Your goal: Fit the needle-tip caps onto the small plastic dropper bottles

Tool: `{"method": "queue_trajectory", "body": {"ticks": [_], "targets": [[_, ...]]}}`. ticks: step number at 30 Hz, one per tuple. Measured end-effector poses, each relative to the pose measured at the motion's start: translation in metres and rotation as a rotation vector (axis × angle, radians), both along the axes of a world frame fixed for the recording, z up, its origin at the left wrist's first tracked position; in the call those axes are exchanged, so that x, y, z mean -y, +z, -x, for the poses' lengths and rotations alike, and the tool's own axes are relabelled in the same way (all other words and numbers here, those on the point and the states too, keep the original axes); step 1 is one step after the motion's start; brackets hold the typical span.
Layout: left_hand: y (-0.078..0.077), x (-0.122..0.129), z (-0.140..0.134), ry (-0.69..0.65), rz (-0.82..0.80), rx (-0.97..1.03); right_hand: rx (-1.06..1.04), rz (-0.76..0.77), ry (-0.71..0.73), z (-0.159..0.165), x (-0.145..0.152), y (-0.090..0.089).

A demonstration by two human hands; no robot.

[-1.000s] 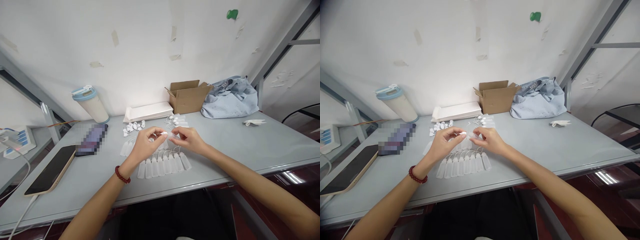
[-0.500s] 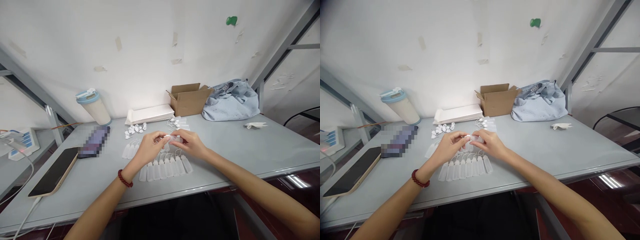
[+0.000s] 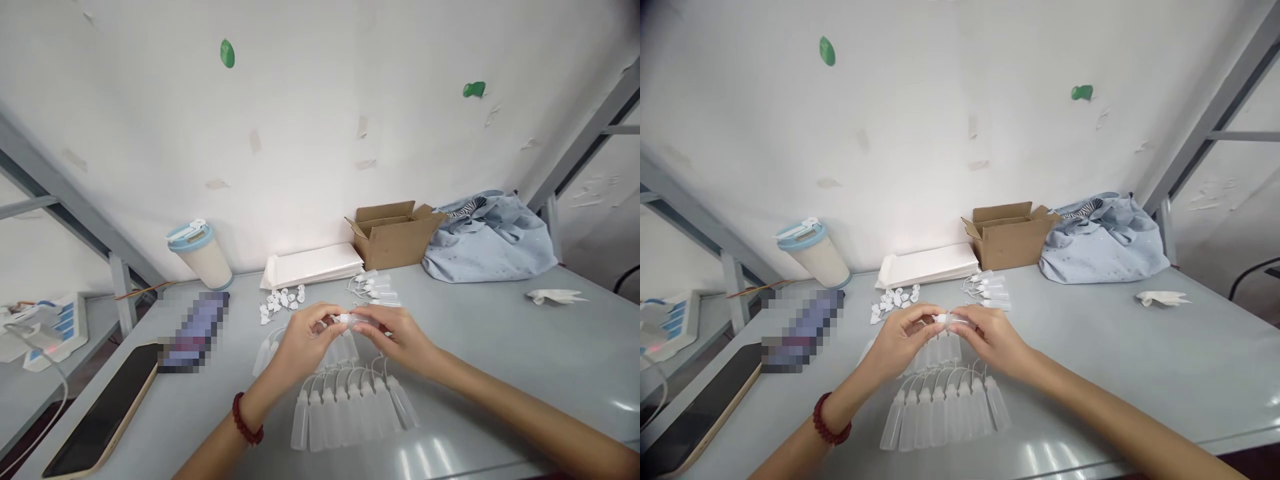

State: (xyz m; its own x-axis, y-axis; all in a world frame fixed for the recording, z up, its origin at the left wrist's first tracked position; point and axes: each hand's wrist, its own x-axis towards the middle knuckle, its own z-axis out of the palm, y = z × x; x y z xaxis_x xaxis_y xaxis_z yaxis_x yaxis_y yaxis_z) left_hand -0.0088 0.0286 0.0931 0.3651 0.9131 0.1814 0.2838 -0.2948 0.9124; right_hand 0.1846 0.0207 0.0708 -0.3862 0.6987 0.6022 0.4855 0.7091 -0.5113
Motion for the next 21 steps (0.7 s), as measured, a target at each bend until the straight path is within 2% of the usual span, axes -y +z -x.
{"method": "queue_trajectory", "body": {"ticks": [4,7,12,14,17,19,21], "targets": [[-0.004,-0.006,0.002,0.013,-0.01,0.045,-0.053,0.066,-0.033,0.004,-0.006,-0.002],[-0.012,0.003,0.001,0.034,0.097,0.072,-0.048,0.016,0.0,0.004,0.001,-0.011],[-0.016,0.02,-0.003,0.054,0.332,0.119,0.001,-0.22,0.054,0.001,0.016,-0.017],[-0.013,0.023,-0.005,0.109,0.346,0.104,0.054,-0.349,0.002,-0.001,0.018,-0.016],[-0.01,0.023,-0.005,0.233,0.279,0.077,0.132,-0.476,-0.083,-0.003,0.02,-0.014],[-0.01,0.022,-0.004,0.205,0.278,0.05,0.144,-0.505,-0.095,-0.004,0.021,-0.015],[-0.011,0.02,-0.003,0.109,0.338,0.039,0.137,-0.508,-0.075,-0.005,0.021,-0.016]]}}
